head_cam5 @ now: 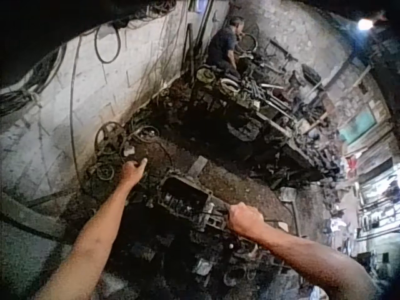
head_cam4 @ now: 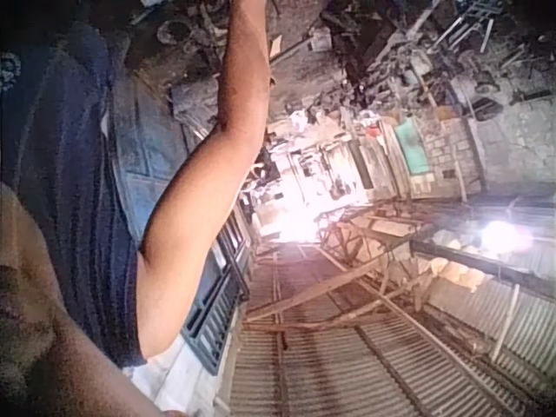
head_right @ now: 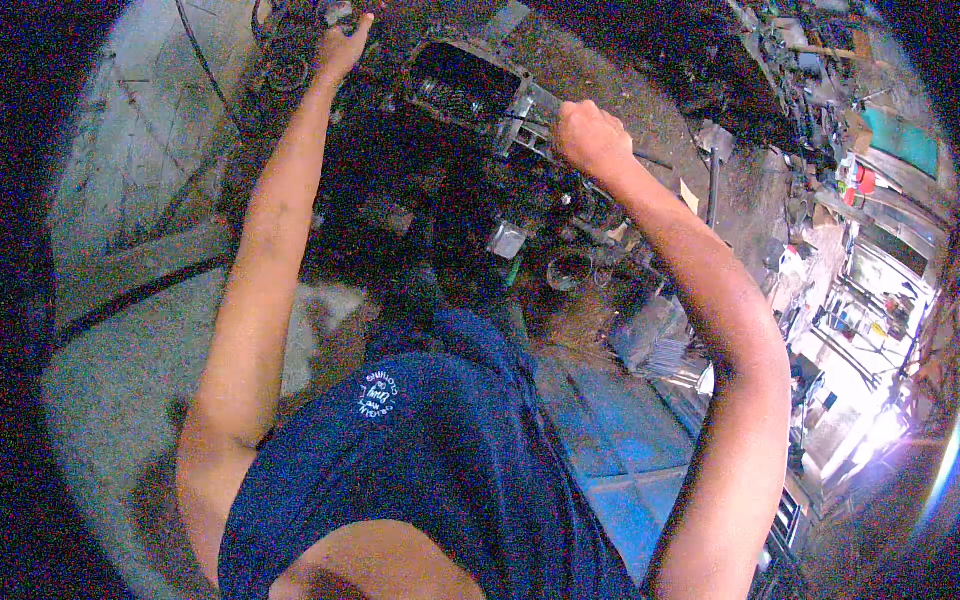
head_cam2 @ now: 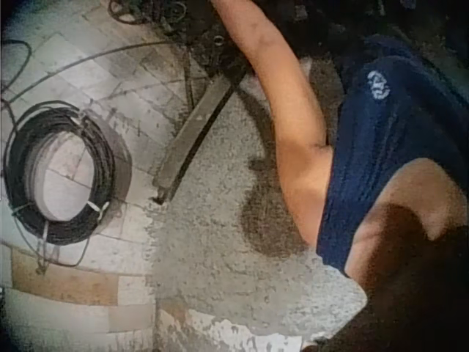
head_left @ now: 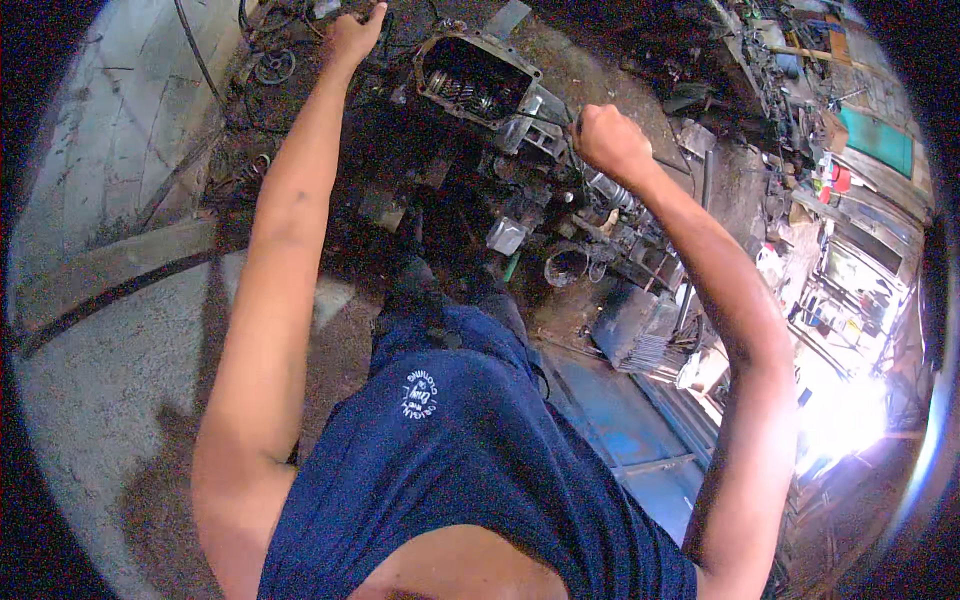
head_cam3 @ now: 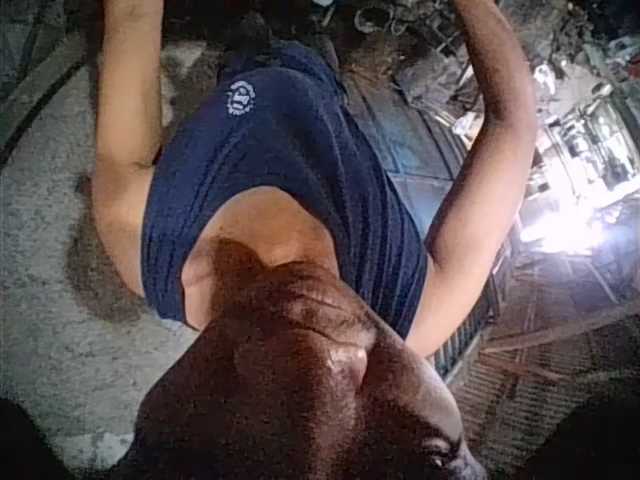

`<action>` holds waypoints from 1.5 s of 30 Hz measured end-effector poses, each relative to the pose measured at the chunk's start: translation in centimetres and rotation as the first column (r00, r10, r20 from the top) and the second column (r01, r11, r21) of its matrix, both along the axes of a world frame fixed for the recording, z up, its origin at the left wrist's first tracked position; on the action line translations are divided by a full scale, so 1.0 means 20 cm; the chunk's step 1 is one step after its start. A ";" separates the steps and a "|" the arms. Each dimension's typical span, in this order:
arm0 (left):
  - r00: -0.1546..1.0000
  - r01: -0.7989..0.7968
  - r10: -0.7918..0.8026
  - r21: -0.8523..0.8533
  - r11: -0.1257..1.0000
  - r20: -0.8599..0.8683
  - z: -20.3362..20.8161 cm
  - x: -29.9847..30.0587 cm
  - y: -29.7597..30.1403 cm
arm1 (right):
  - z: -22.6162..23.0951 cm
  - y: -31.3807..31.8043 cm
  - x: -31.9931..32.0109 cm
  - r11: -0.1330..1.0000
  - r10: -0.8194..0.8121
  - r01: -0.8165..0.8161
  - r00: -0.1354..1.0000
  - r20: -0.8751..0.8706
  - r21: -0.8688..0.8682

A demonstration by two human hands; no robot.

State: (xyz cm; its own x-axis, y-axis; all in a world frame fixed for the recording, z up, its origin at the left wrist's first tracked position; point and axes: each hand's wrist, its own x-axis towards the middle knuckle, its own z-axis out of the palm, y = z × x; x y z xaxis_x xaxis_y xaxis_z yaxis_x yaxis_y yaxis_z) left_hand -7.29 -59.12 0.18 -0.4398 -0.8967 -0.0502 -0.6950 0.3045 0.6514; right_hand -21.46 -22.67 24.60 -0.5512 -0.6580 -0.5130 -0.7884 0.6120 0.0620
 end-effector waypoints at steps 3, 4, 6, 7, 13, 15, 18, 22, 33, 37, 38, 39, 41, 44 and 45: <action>0.999 0.016 -0.017 0.038 0.999 0.032 0.05 -0.02 0.01 | 0.01 -0.01 -0.01 1.000 -0.012 0.012 1.000 0.009 0.019; 0.999 0.026 -0.028 0.041 0.999 0.031 0.10 -0.04 0.04 | 0.02 -0.01 -0.01 0.998 -0.044 0.043 0.999 0.020 0.056; 0.999 -0.041 0.048 0.360 0.932 -0.010 0.30 -0.09 0.17 | 0.00 0.03 -0.04 0.998 -0.061 0.061 0.998 0.013 0.014; 0.999 -0.041 0.047 0.358 0.933 -0.010 0.25 -0.11 0.18 | 0.00 0.03 -0.05 0.998 -0.052 0.052 0.999 0.014 -0.033; 0.966 -0.260 0.256 0.190 0.947 0.050 0.15 -0.03 0.10 | 0.00 -0.03 -0.03 1.000 0.008 -0.008 1.000 0.012 0.009; 0.992 -0.128 0.114 0.355 0.926 0.060 0.27 -0.06 0.12 | -0.09 0.04 -0.08 0.999 -0.035 0.033 0.998 0.058 0.033; 0.992 -0.020 -0.038 0.452 0.892 0.119 0.47 -0.07 0.15 | -0.16 0.03 -0.14 0.992 -0.107 0.095 0.983 0.149 0.088; 0.972 -0.012 -0.040 0.218 0.976 0.231 0.39 -0.06 0.07 | -0.15 -0.04 -0.12 0.991 -0.073 0.047 0.976 0.204 0.129; 0.983 -0.064 -0.018 0.431 0.900 0.184 0.51 -0.11 0.16 | -0.12 -0.01 -0.12 0.988 -0.133 0.119 0.980 0.148 0.098; 0.905 -0.040 -0.183 0.507 0.861 0.383 0.40 -0.14 0.04 | -0.10 -0.04 -0.11 0.989 -0.089 0.066 0.981 0.175 0.130; 0.914 -0.017 -0.126 0.347 0.938 0.386 0.27 -0.08 -0.02 | -0.11 -0.07 -0.09 0.991 -0.067 0.044 0.980 0.187 0.125; 0.924 0.033 -0.097 0.174 0.984 0.371 0.26 -0.10 -0.01 | -0.12 -0.06 -0.09 0.991 -0.079 0.061 0.984 0.161 0.115; 0.910 0.042 -0.126 0.214 0.976 0.394 0.33 -0.19 0.09 | -0.12 0.00 -0.11 0.987 -0.121 0.106 0.985 0.126 0.117; 0.876 0.020 -0.177 0.334 0.943 0.448 0.60 -0.23 0.21 | -0.05 0.05 -0.11 0.989 -0.079 0.060 0.987 0.142 0.136; 0.852 -0.006 -0.211 0.412 0.911 0.479 0.63 -0.22 0.22 | -0.05 0.06 -0.11 0.992 -0.059 0.043 0.989 0.139 0.117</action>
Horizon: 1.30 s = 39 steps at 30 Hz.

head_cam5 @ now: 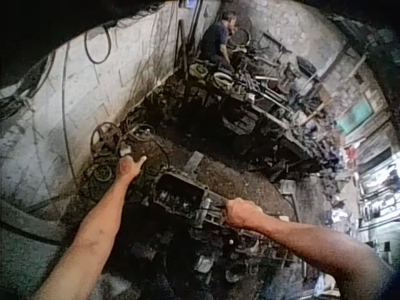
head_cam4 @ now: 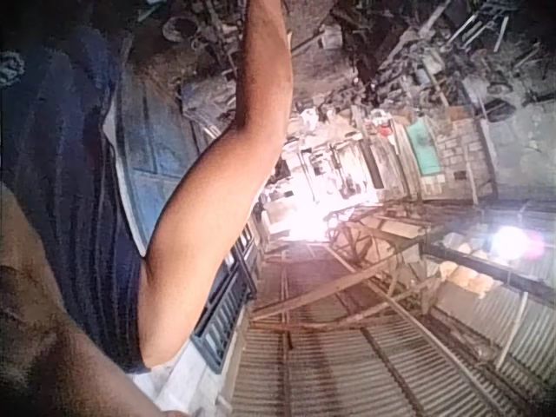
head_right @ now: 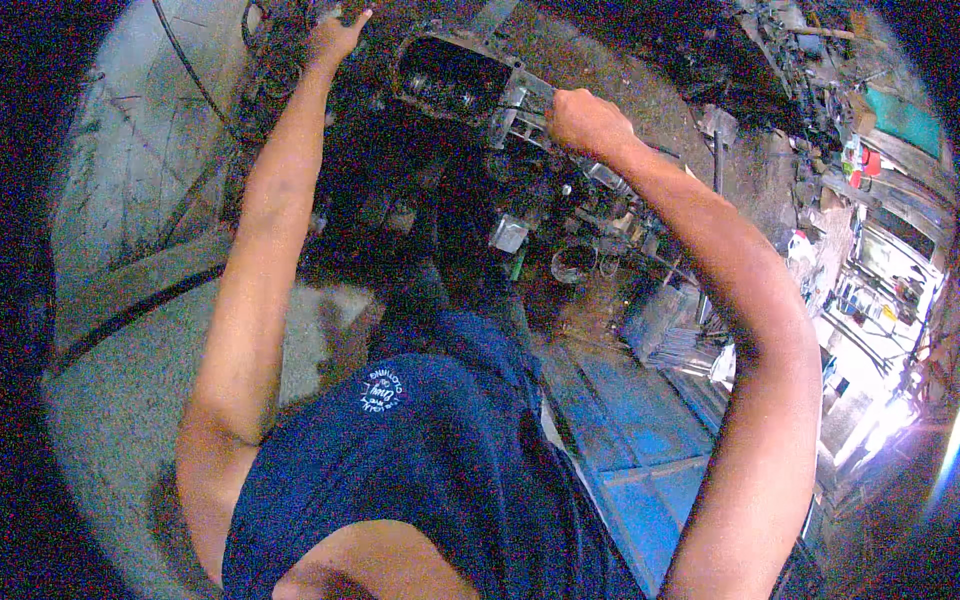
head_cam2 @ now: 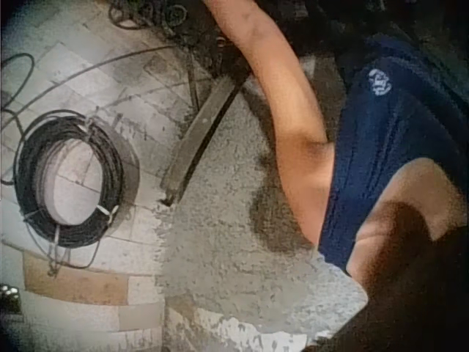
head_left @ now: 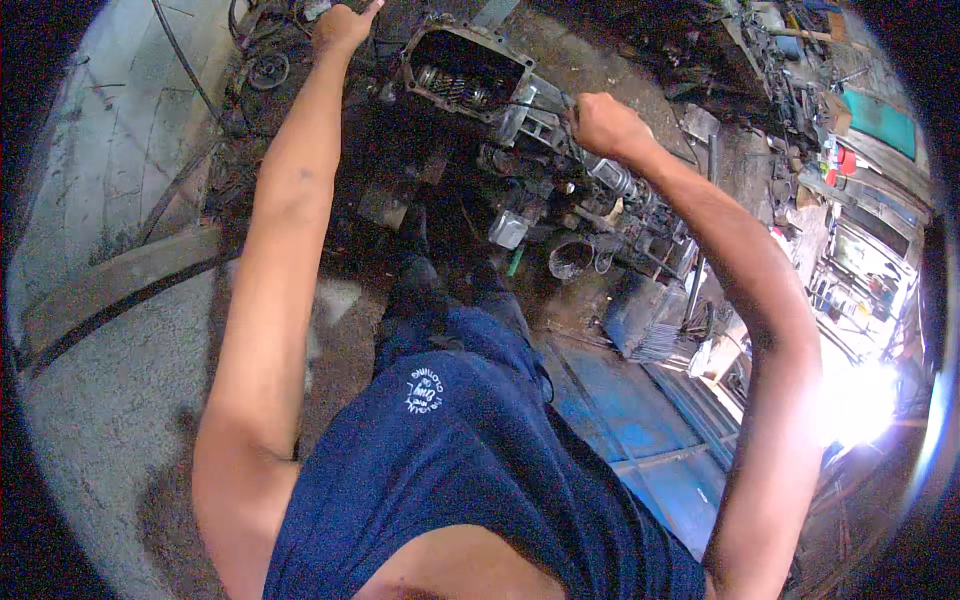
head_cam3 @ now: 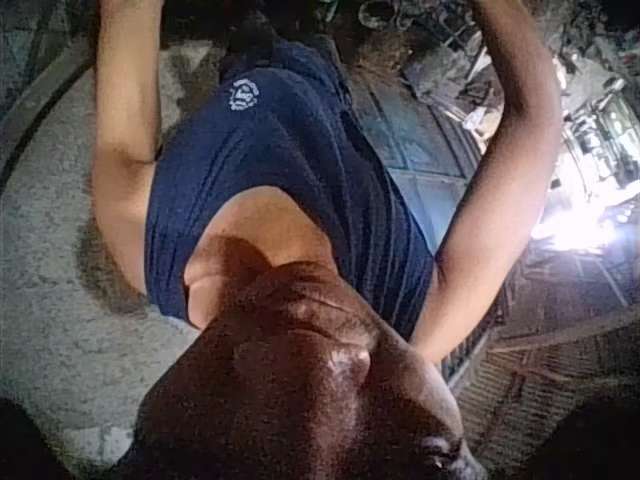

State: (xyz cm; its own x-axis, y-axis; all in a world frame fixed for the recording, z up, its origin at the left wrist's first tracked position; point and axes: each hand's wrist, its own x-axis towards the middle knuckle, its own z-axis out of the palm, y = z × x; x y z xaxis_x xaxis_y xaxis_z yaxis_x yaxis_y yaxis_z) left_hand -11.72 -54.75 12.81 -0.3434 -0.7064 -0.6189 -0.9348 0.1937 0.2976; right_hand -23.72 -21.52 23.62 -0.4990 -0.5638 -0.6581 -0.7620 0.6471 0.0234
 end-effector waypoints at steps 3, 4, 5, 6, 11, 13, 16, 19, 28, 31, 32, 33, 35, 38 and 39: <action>0.929 -0.021 -0.160 -0.481 0.877 -0.333 -0.51 0.28 -0.24 | -0.02 -0.10 0.05 0.995 0.091 -0.090 0.995 0.029 -0.038; 0.926 -0.015 -0.167 -0.474 0.881 -0.339 -0.53 0.25 -0.23 | -0.04 -0.09 0.03 0.996 0.088 -0.087 0.996 0.022 -0.025; 0.922 -0.023 -0.145 -0.424 0.905 -0.360 -0.53 0.24 -0.18 | -0.06 -0.05 0.01 0.997 0.071 -0.071 0.997 0.016 -0.012; 0.919 -0.032 -0.120 -0.374 0.927 -0.376 -0.51 0.26 -0.12 | -0.09 -0.01 0.01 0.999 -0.009 0.011 1.000 0.024 -0.044; 0.649 -0.336 -0.036 -0.329 0.883 -0.760 -0.46 0.33 -0.02 | -0.23 0.14 0.04 0.978 -0.170 0.177 0.983 0.065 -0.112; 0.583 -0.416 -0.055 -0.356 0.837 -0.810 -0.49 0.34 -0.04 | -0.25 0.09 0.07 0.972 -0.192 0.199 0.979 0.068 -0.125; 0.528 -0.467 -0.208 -0.486 0.739 -0.823 -0.49 0.32 -0.01 | -0.14 0.10 0.09 0.960 -0.246 0.249 0.968 0.043 -0.129; 0.511 -0.480 -0.378 -0.621 0.619 -0.772 -0.50 0.30 0.00 | -0.13 0.23 0.12 0.942 -0.293 0.298 0.954 0.054 -0.157; 0.534 -0.294 -0.655 -0.844 0.448 -0.534 -0.36 0.33 0.07 | -0.20 1.03 0.65 0.480 -0.545 0.674 0.731 0.411 -0.561; 0.603 -0.062 -0.667 -0.859 0.508 -0.438 -0.26 0.37 0.38 | -0.36 1.71 0.91 0.292 -0.692 0.776 0.575 0.436 -0.559; 0.588 -0.020 -0.668 -0.834 0.551 -0.456 -0.28 0.41 0.52 | -0.32 1.88 0.98 0.285 -0.714 0.787 0.556 0.427 -0.548; 0.581 0.018 -0.666 -0.811 0.585 -0.467 -0.29 0.48 0.64 | -0.34 2.06 1.05 0.283 -0.766 0.817 0.508 0.394 -0.503; 0.564 0.088 -0.699 -0.810 0.580 -0.439 -0.31 0.58 0.96 | -0.55 2.50 1.20 0.181 -0.871 0.834 0.382 0.309 -0.521; 0.621 0.197 -0.659 -0.730 0.654 -0.424 -0.35 0.71 1.40 | -0.81 2.93 1.24 0.078 -0.960 0.839 0.208 0.186 -0.539; 0.669 0.204 -0.644 -0.741 0.640 -0.371 -0.40 0.75 1.50 | -1.05 3.13 1.26 0.222 -0.969 0.795 0.243 -0.040 -0.564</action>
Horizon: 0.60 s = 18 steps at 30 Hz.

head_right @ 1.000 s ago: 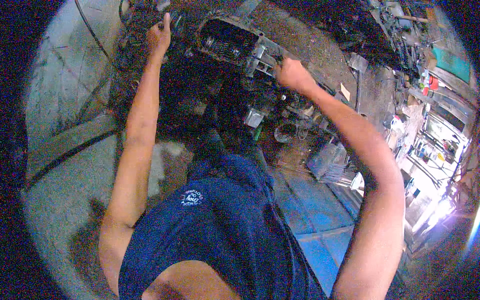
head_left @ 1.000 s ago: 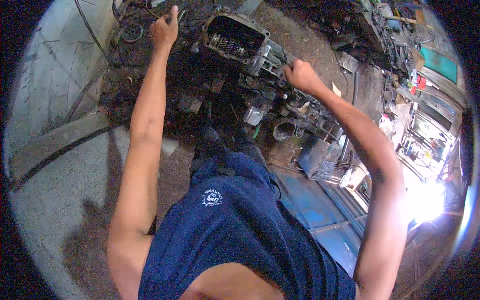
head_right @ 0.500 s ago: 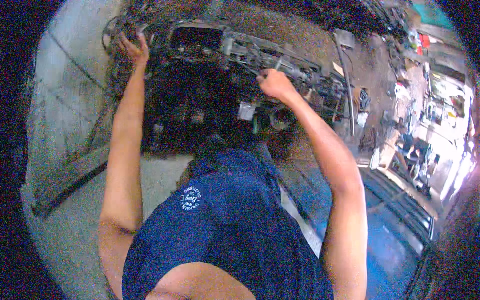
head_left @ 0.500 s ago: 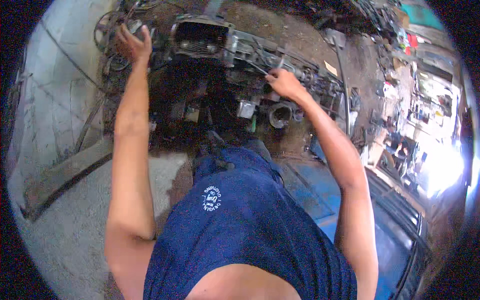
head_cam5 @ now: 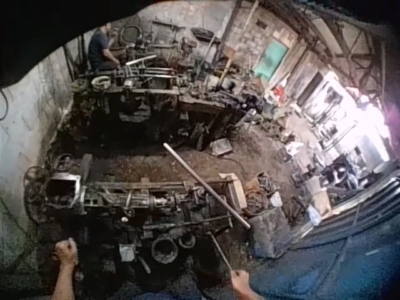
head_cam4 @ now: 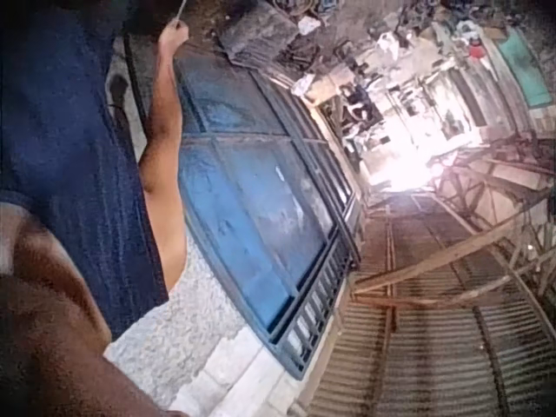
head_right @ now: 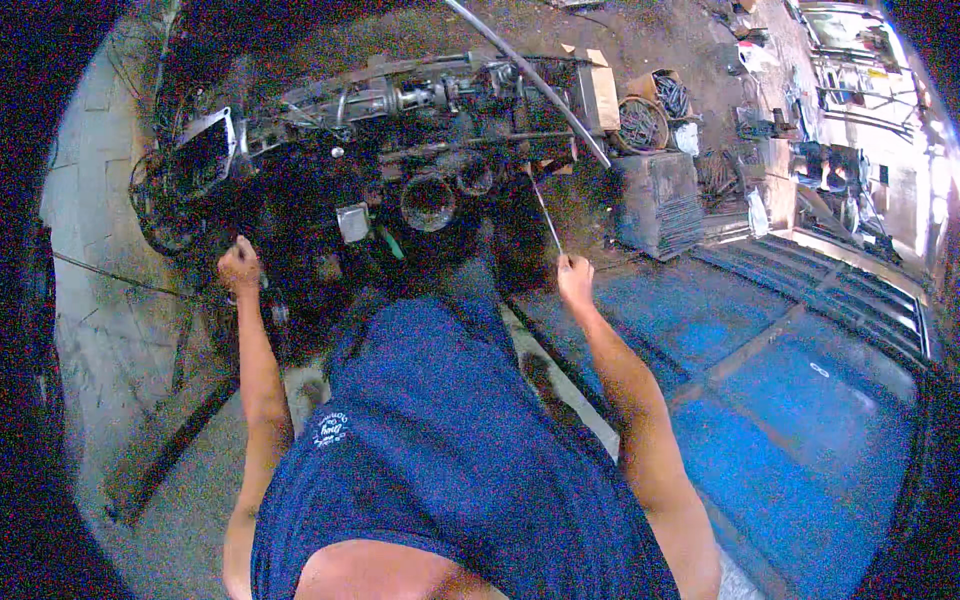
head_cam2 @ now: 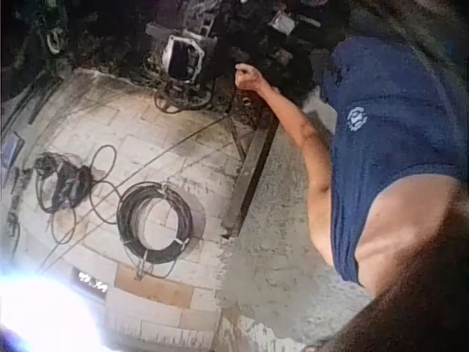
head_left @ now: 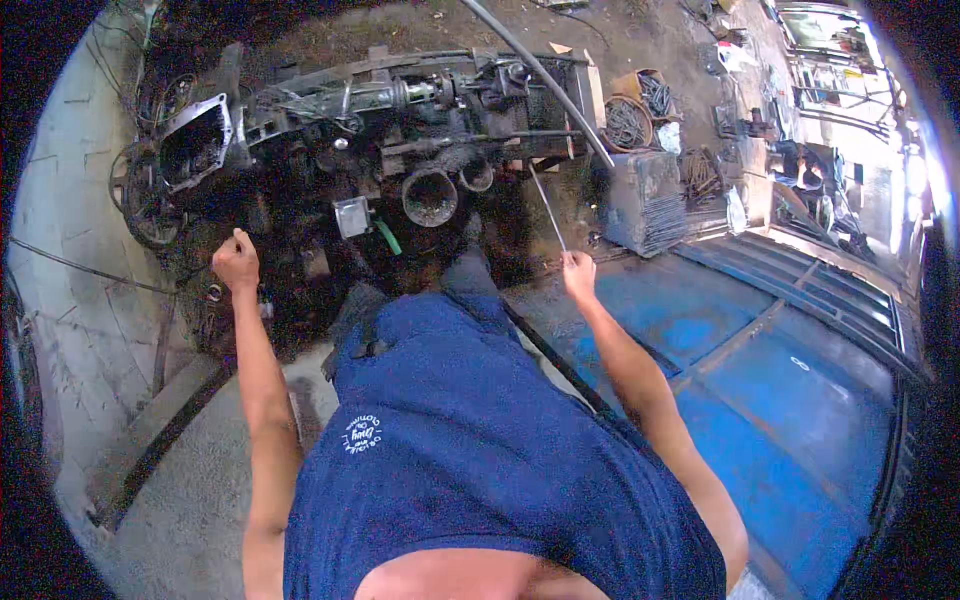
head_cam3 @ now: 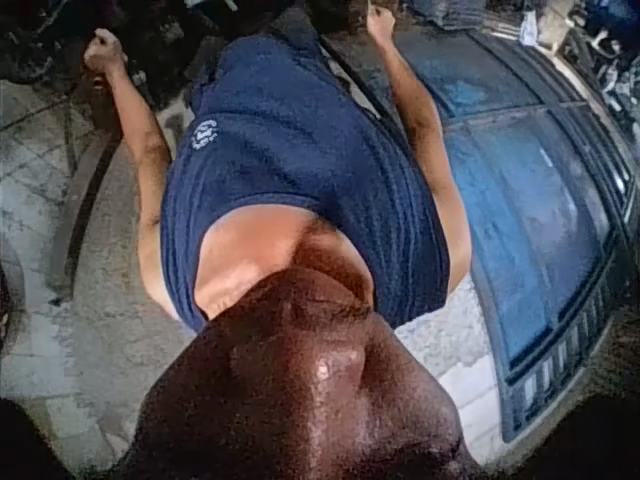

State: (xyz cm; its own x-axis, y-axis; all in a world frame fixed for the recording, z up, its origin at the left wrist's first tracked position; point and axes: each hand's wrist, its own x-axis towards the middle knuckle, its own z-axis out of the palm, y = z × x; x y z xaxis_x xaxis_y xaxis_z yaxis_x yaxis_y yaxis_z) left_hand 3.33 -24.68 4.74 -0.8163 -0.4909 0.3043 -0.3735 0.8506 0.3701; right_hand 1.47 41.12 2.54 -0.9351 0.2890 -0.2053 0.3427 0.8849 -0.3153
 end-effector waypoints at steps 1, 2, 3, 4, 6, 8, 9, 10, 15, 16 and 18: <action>0.996 -0.058 0.060 -0.043 0.997 0.060 -0.06 0.08 0.09 | -0.05 0.04 -0.06 1.000 0.017 -0.017 1.000 0.023 -0.022; 0.986 -0.122 0.121 -0.002 0.993 0.112 -0.07 0.11 0.23 | -0.05 0.04 -0.16 0.993 -0.074 0.084 0.990 0.122 -0.081; 0.970 -0.190 0.183 0.032 0.981 0.158 -0.06 0.11 0.38 | -0.08 0.05 -0.26 0.974 -0.154 0.185 0.964 0.219 -0.131; 0.977 -0.207 0.203 0.053 0.977 0.069 -0.13 0.13 0.51 | -0.19 0.10 -0.32 0.988 -0.101 0.115 0.986 0.133 -0.104; 0.951 -0.261 0.229 0.141 0.955 0.209 -0.26 0.23 0.70 | -0.39 0.11 -0.50 0.968 -0.122 0.109 0.992 -0.044 -0.225; 0.854 -0.363 0.227 0.222 0.905 0.469 -0.33 0.19 0.94 | -0.51 0.11 -0.67 0.980 -0.095 0.049 0.968 -0.234 -0.195; 0.865 -0.287 0.146 0.235 0.929 0.479 -0.39 0.24 1.00 | -0.54 0.07 -0.77 0.976 -0.070 0.004 0.954 -0.293 -0.218; 0.768 -0.330 0.087 0.276 0.903 0.634 -0.50 0.31 1.01 | -0.57 0.04 -0.87 0.974 -0.034 -0.032 0.959 -0.282 -0.225; 0.605 -0.709 0.009 0.533 0.463 0.797 -0.79 0.14 1.30 | -0.73 0.01 -1.15 0.980 0.030 -0.110 0.906 -0.423 -0.166; 0.598 -0.715 0.017 0.524 0.463 0.801 -0.79 0.08 1.35 | -0.77 0.02 -1.18 0.983 0.146 -0.184 0.811 -0.567 -0.011; 0.725 -0.678 0.118 0.672 0.296 0.679 -0.80 0.03 1.39 | -0.74 -0.04 -1.22 0.981 0.049 -0.132 0.879 -0.473 -0.145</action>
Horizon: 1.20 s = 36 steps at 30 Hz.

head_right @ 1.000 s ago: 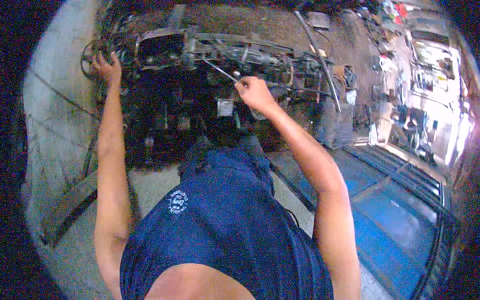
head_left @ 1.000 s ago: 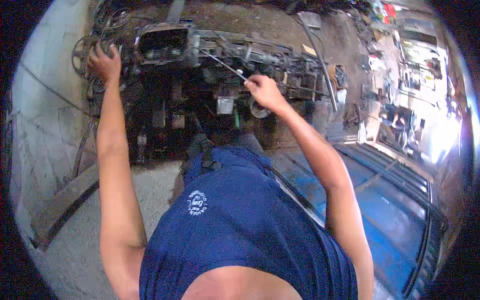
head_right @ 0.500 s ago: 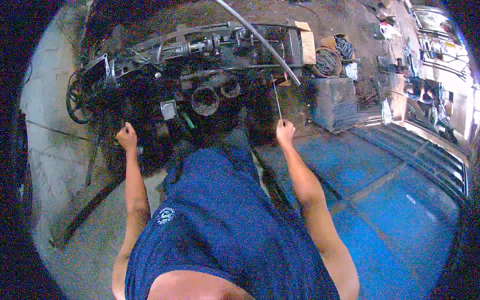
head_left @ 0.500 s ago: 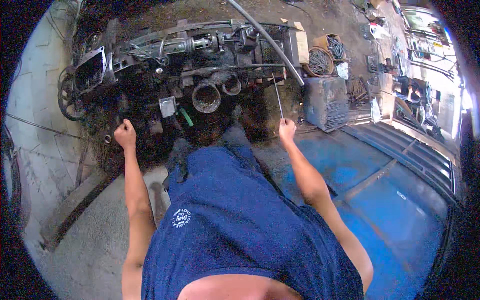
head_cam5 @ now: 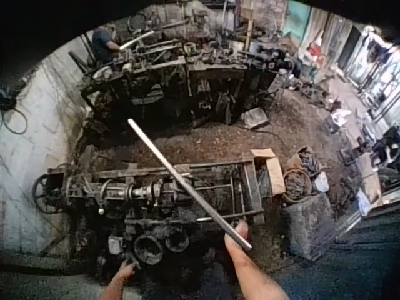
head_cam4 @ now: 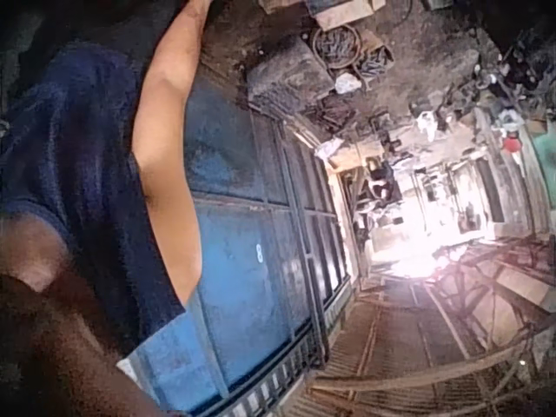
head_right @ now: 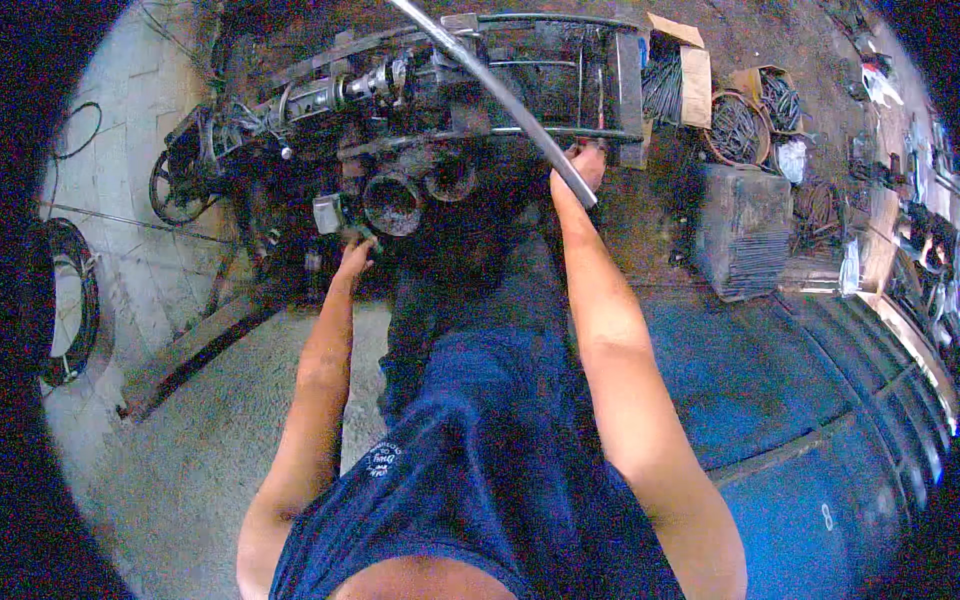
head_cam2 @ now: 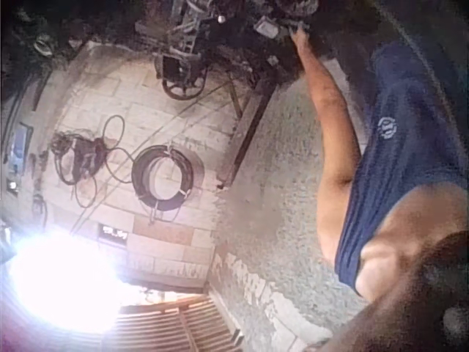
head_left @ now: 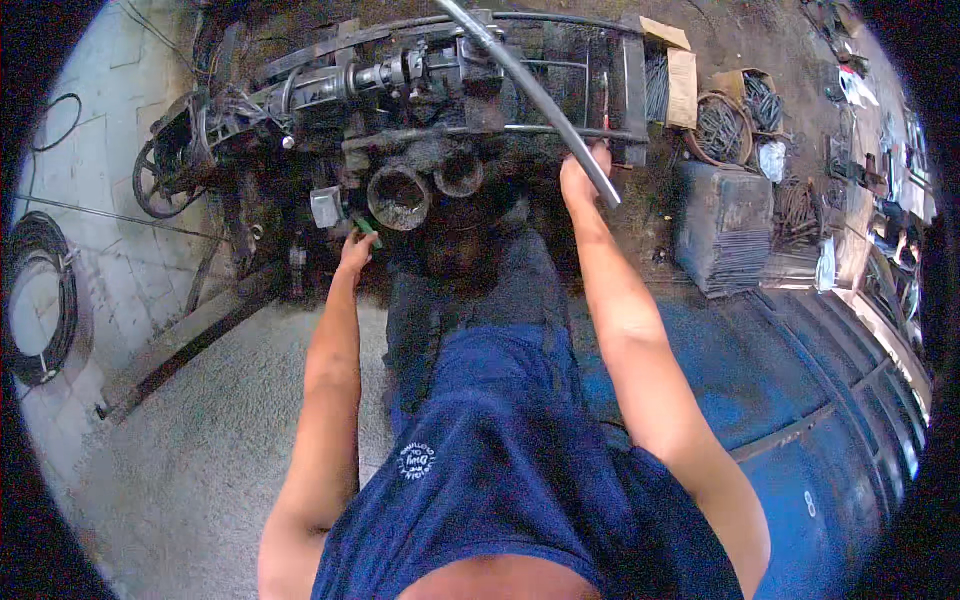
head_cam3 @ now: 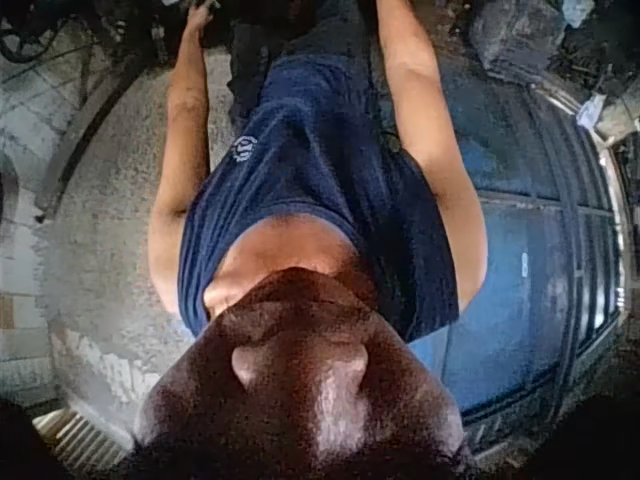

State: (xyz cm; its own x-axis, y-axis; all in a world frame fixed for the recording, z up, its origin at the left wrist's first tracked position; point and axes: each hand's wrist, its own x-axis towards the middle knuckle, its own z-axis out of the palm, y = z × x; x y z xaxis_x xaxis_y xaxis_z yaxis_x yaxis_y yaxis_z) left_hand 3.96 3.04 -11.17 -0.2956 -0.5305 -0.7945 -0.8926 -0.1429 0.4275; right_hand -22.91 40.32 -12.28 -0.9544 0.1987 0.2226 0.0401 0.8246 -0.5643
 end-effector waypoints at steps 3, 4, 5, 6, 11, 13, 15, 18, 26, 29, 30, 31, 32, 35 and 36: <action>0.985 -0.155 0.167 0.196 0.968 -0.046 -0.03 -0.07 -0.04 | 0.00 -0.01 -0.05 0.993 -0.067 0.092 0.959 0.274 -0.079; 0.976 -0.163 0.184 0.175 0.971 -0.114 -0.06 -0.08 -0.03 | -0.01 0.01 -0.06 0.994 -0.062 0.079 0.975 0.215 -0.073; 0.975 -0.167 0.189 0.172 0.971 -0.115 -0.05 -0.07 -0.03 | -0.01 0.00 -0.06 0.996 -0.056 0.066 0.986 0.158 -0.064; 0.979 -0.162 0.176 0.130 0.978 -0.102 -0.03 -0.05 -0.01 | 0.00 0.02 -0.06 0.996 -0.052 0.063 0.986 0.155 -0.068; 0.983 0.176 -0.183 -0.151 0.973 -0.029 0.21 -0.06 -0.04 | 0.14 0.29 -0.04 0.548 0.318 0.332 0.766 0.558 -0.768; 0.997 0.065 -0.072 -0.159 0.985 -0.036 0.37 -0.11 0.00 | 0.38 0.31 -0.10 0.555 0.411 0.349 0.674 0.614 -0.755; 0.998 -0.019 0.009 -0.155 0.988 -0.063 0.45 -0.22 -0.01 | 0.53 0.32 -0.24 0.574 0.522 0.243 0.627 0.578 -0.782; 0.963 -0.214 0.219 0.047 0.976 -0.159 0.45 -0.22 -0.10 | 0.94 0.03 -0.38 0.627 0.687 -0.060 0.513 0.515 -0.777; 0.804 -0.439 0.570 0.475 0.762 -0.171 0.54 -0.23 -0.09 | 1.12 -0.73 -0.55 0.760 0.650 -0.639 0.739 0.177 -0.124; 0.763 -0.486 0.608 0.425 0.764 -0.221 0.53 -0.21 -0.05 | 1.19 -0.80 -0.51 0.783 0.607 -0.622 0.764 0.221 -0.003; 0.719 -0.489 0.643 0.467 0.737 -0.263 0.49 -0.18 -0.06 | 1.20 -0.81 -0.50 0.773 0.613 -0.632 0.768 0.189 0.061; 0.672 -0.487 0.676 0.509 0.710 -0.301 0.45 -0.14 -0.07 | 1.22 -0.82 -0.49 0.761 0.618 -0.636 0.770 0.157 0.125; 0.653 -0.494 0.689 0.514 0.702 -0.313 0.46 -0.16 -0.03 | 1.21 -0.81 -0.49 0.765 0.613 -0.631 0.775 0.156 0.127; 0.634 -0.537 0.700 0.465 0.704 -0.329 0.49 -0.19 0.03 | 1.21 -0.78 -0.50 0.775 0.604 -0.628 0.767 0.214 0.064; 0.594 -0.574 0.733 0.465 0.674 -0.331 0.49 -0.19 0.04 | 1.21 -0.78 -0.50 0.773 0.611 -0.631 0.769 0.185 0.070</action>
